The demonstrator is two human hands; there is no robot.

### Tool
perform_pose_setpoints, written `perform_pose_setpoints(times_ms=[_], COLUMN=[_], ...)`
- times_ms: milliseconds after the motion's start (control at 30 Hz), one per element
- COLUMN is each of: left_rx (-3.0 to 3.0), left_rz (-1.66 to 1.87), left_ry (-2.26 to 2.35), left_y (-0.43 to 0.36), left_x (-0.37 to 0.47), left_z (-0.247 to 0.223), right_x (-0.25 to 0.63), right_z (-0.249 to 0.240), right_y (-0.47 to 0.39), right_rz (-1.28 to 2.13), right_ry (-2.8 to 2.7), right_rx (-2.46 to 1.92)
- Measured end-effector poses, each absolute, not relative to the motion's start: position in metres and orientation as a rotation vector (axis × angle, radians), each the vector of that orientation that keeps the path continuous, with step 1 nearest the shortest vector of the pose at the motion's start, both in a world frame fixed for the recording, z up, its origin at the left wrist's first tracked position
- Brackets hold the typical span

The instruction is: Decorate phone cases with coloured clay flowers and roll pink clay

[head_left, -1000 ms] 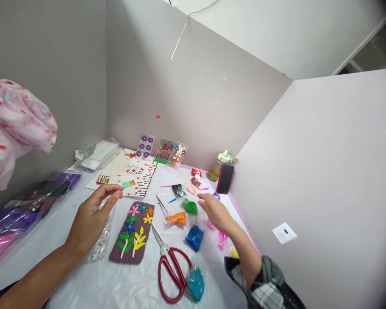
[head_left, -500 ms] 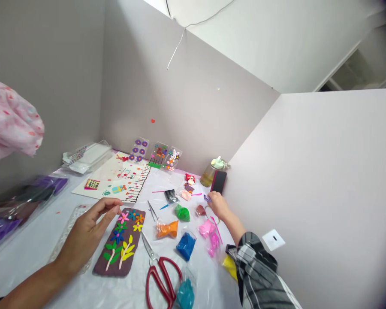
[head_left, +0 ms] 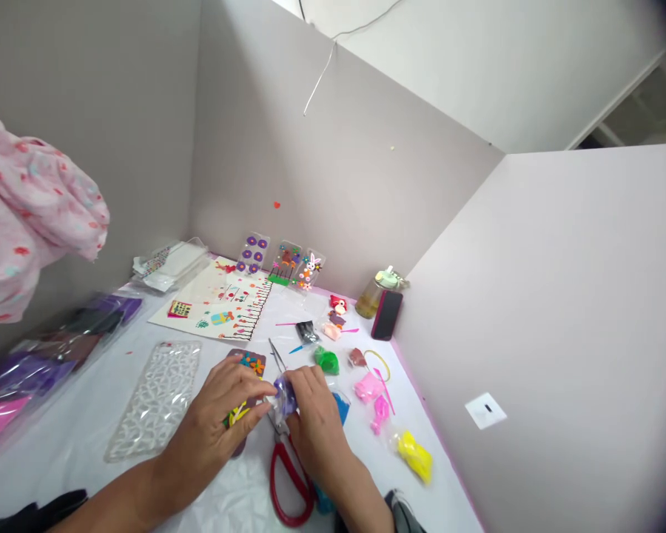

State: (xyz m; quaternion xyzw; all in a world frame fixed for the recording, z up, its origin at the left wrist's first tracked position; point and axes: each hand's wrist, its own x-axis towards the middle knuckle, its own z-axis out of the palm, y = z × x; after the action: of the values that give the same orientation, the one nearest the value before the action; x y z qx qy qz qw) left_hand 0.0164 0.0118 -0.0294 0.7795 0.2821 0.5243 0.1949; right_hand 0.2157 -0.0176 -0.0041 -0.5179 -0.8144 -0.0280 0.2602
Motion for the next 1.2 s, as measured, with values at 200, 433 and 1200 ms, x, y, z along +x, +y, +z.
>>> perform_pose_setpoints(times_ms=[200, 433, 1200], left_rx=[2.148, 2.16, 2.386], left_rz=[1.281, 1.309, 1.297], left_ry=[0.966, 1.067, 1.076], left_y=[0.013, 0.011, 0.02], left_x=[0.023, 0.027, 0.015], left_z=[-0.038, -0.042, -0.03], right_x=[0.211, 0.205, 0.192], right_z=[-0.009, -0.014, -0.016], right_y=[-0.015, -0.017, -0.027], right_rz=[-0.146, -0.185, -0.129], right_ry=[-2.24, -2.238, -2.233], right_rx=[-1.421, -1.447, -1.462])
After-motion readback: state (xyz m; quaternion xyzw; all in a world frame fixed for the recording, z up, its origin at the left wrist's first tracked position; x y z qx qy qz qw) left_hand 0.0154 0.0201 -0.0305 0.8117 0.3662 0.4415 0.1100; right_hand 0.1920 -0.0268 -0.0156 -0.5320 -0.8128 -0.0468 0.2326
